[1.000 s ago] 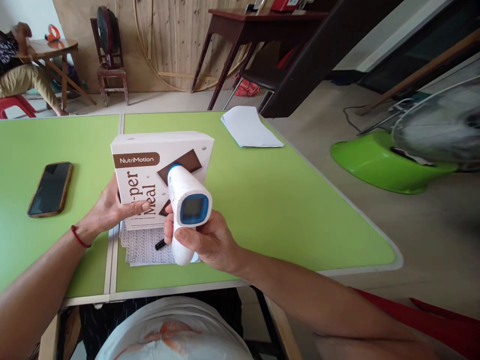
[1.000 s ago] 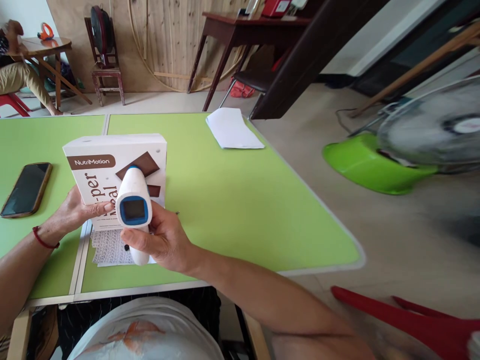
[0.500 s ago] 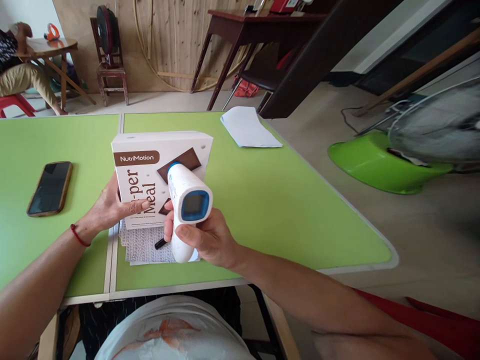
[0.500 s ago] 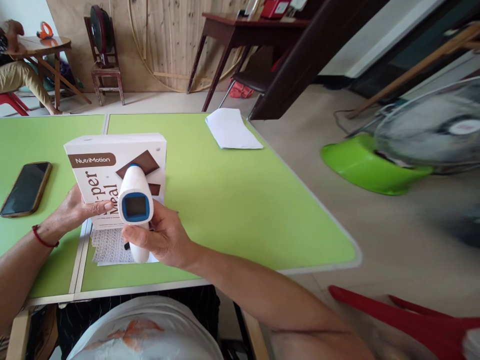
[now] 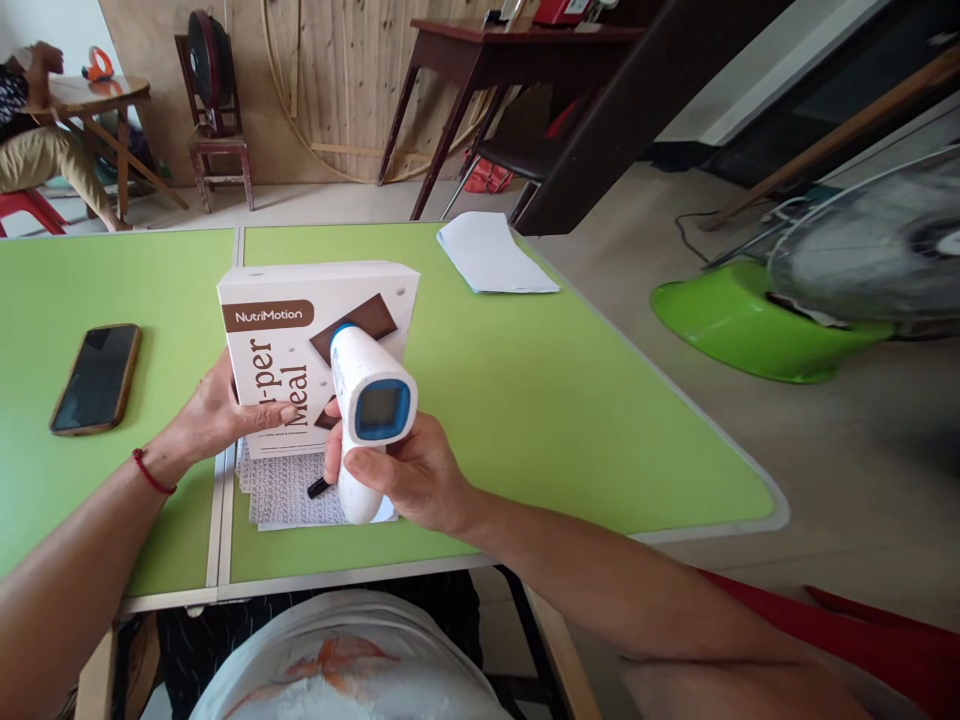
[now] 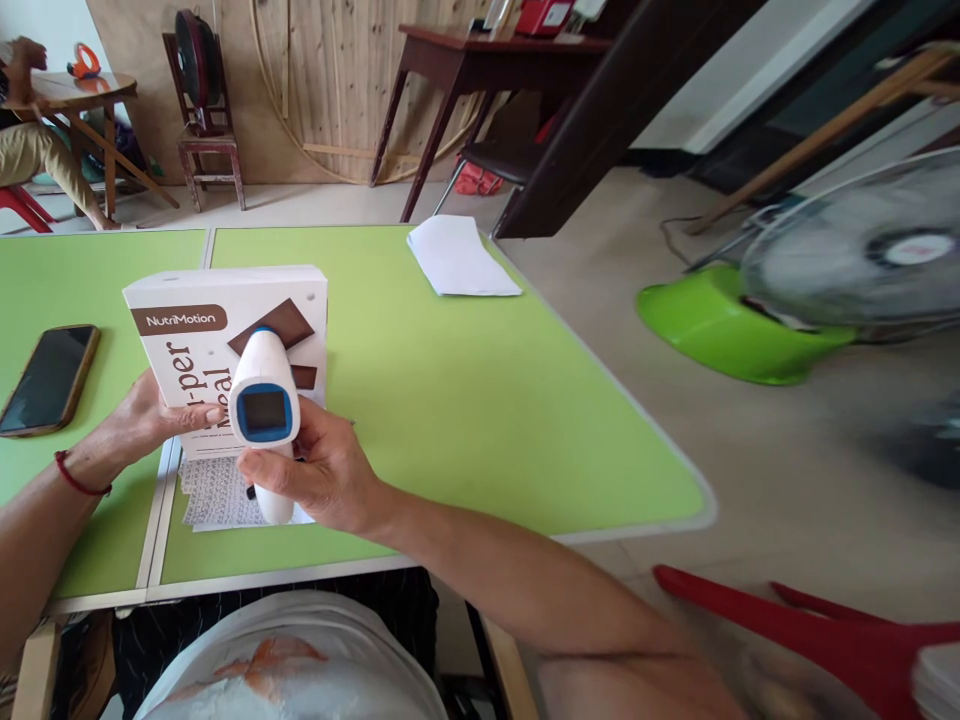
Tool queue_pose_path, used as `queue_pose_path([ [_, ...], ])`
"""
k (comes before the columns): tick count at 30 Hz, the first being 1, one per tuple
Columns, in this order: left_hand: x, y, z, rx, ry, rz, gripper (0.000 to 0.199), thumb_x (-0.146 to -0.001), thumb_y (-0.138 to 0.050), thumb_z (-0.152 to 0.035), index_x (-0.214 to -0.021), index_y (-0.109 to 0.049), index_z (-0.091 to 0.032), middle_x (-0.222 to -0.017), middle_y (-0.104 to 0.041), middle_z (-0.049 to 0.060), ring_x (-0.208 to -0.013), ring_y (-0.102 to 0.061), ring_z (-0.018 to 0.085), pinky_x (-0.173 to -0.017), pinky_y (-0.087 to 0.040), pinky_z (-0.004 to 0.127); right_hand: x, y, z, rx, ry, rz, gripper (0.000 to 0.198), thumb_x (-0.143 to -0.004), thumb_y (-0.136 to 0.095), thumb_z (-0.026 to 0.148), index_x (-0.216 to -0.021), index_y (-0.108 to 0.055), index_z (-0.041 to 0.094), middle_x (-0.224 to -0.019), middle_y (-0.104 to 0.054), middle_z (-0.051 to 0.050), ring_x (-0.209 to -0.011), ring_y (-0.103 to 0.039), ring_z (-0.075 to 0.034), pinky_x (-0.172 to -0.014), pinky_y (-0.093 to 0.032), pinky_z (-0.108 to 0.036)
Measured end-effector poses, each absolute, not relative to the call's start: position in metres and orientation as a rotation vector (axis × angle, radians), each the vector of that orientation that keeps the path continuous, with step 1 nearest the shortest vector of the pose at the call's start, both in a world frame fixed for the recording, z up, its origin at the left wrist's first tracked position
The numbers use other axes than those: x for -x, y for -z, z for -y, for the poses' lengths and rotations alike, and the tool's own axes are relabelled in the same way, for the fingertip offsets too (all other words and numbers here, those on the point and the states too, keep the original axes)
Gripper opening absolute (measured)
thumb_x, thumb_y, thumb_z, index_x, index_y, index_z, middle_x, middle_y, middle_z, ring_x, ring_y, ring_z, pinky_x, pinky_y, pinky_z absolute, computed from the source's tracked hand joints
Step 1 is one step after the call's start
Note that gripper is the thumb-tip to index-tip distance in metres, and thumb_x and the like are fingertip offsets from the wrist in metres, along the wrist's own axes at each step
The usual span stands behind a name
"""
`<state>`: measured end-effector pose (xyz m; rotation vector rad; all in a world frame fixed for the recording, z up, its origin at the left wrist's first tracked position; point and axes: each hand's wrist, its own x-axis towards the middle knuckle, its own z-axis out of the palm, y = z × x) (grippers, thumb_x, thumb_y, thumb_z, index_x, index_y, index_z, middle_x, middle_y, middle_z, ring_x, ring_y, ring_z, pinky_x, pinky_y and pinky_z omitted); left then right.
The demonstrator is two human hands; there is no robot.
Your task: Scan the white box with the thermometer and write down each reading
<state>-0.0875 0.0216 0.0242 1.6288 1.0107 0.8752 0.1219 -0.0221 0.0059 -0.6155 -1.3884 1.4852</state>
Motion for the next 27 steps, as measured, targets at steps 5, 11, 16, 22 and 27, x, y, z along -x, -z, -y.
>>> queue_pose_path([
  [5, 0.090, -0.030, -0.023, -1.717, -0.801, -1.026, 0.050, -0.068, -0.081, -0.041, -0.104, -0.058, -0.015, -0.100, -0.069, 0.009, -0.088, -0.067, 0.028, -0.069, -0.058, 0.036, -0.123, -0.006, 0.022, 0.613, -1.454, 1.416, 0.026, -0.076, -0.072, 0.036, -0.087, -0.057, 0.019, -0.067, -0.065, 0.000, -0.057, -0.059, -0.012, -0.055, -0.050, -0.030],
  [11, 0.089, -0.032, -0.021, -1.666, -0.822, -1.029, 0.058, -0.069, -0.081, -0.038, -0.113, -0.052, -0.015, -0.113, -0.067, 0.011, -0.093, -0.067, 0.026, -0.073, -0.058, 0.034, -0.127, -0.008, 0.020, 0.634, -1.389, 1.495, 0.023, -0.079, -0.069, 0.039, -0.083, -0.058, 0.020, -0.068, -0.063, 0.000, -0.061, -0.059, -0.014, -0.056, -0.049, -0.031],
  [16, 0.088, -0.031, -0.019, -1.608, -0.885, -1.073, 0.056, -0.066, -0.083, -0.036, -0.109, -0.055, -0.016, -0.106, -0.069, 0.010, -0.089, -0.068, 0.027, -0.072, -0.059, 0.038, -0.130, -0.009, 0.017, 0.631, -1.371, 1.511, 0.026, -0.079, -0.069, 0.041, -0.088, -0.057, 0.020, -0.070, -0.063, 0.000, -0.059, -0.058, -0.014, -0.055, -0.048, -0.032],
  [22, 0.090, -0.026, -0.023, -1.633, -1.081, -1.128, 0.058, -0.064, -0.085, -0.035, -0.111, -0.055, -0.017, -0.109, -0.068, 0.011, -0.094, -0.067, 0.031, -0.077, -0.059, 0.046, -0.149, -0.018, 0.005, 0.660, -1.167, 1.702, 0.020, -0.078, -0.070, 0.037, -0.083, -0.061, 0.020, -0.074, -0.064, -0.001, -0.065, -0.059, -0.015, -0.058, -0.049, -0.031],
  [27, 0.097, -0.016, -0.034, -1.692, -1.294, -1.165, 0.074, -0.066, -0.083, -0.038, -0.126, -0.045, -0.020, -0.123, -0.060, 0.011, -0.110, -0.061, 0.031, -0.092, -0.053, 0.051, -0.186, -0.023, -0.024, 0.972, -0.887, 1.991, 0.041, -0.074, -0.075, 0.036, -0.110, -0.063, 0.021, -0.099, -0.065, -0.007, -0.089, -0.062, -0.021, -0.077, -0.053, -0.035],
])
